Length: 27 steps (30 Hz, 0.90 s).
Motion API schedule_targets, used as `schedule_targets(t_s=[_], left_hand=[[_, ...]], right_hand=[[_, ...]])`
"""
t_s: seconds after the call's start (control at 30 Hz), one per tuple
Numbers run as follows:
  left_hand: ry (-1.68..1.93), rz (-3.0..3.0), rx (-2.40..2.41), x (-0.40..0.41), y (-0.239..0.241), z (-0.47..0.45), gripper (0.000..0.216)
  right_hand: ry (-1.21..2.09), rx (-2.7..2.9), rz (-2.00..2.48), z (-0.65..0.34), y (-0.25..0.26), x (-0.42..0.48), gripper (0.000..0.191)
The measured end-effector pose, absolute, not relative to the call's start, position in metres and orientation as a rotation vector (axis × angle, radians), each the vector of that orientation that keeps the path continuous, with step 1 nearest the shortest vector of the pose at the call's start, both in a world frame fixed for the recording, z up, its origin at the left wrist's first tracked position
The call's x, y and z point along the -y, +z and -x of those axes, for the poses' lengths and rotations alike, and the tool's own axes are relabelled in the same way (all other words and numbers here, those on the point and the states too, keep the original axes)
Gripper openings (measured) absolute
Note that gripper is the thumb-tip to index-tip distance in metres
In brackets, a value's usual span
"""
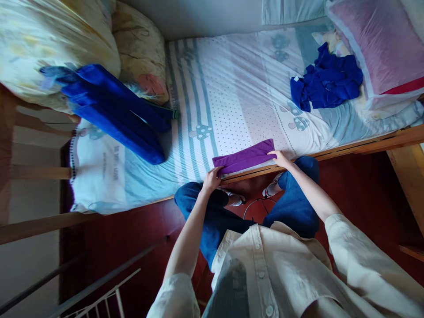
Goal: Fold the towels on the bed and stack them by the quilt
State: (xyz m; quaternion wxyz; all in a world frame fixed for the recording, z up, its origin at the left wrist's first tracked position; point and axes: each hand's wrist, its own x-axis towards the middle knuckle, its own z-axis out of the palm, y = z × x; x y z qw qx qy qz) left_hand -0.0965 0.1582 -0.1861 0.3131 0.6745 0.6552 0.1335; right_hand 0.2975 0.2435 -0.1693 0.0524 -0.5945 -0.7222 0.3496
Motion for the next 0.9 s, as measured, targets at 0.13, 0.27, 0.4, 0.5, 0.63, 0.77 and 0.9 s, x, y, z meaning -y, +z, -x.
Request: schedule_targets(t_s=[0.13,0.27,0.4,0.5,0.63,0.77,0.9], left_hand=[[0.522,-1.557,-1.821,-0.160,-0.189,0.099,0.044],[0.648,-1.370,-1.875,-0.164,-0.194,0.099,0.043],[0.778,-1.237,-1.853,-0.166,-0.200,0.098,0.040],[0.781,-1.205,-1.875,-0.167,-0.200,0.096,0.031],[0.609,-1.194,-2.037,-0.172,-0.193,0.094,0.022],[0.395,-1.189,-2.170,-0.177,-0.185,0.093,0.025],[0.270,-1.157,-2.220,-0.179,-0.182,0.092,0.033]], right_hand=[[1.109,2.019,1.742,-0.300,-0.185,-0.249,0.047],[1.100,1.897,1.713,-0.303,-0.197,-0.252,0.040],[1.061,1.787,1.705,-0.302,-0.205,-0.254,0.039],[1.038,1.716,1.734,-0.298,-0.208,-0.254,0.042],[1.071,1.694,1.849,-0.292,-0.207,-0.256,0.041],[1.073,1.727,1.995,-0.289,-0.203,-0.259,0.039],[1.054,1.758,2.053,-0.286,-0.199,-0.265,0.040]])
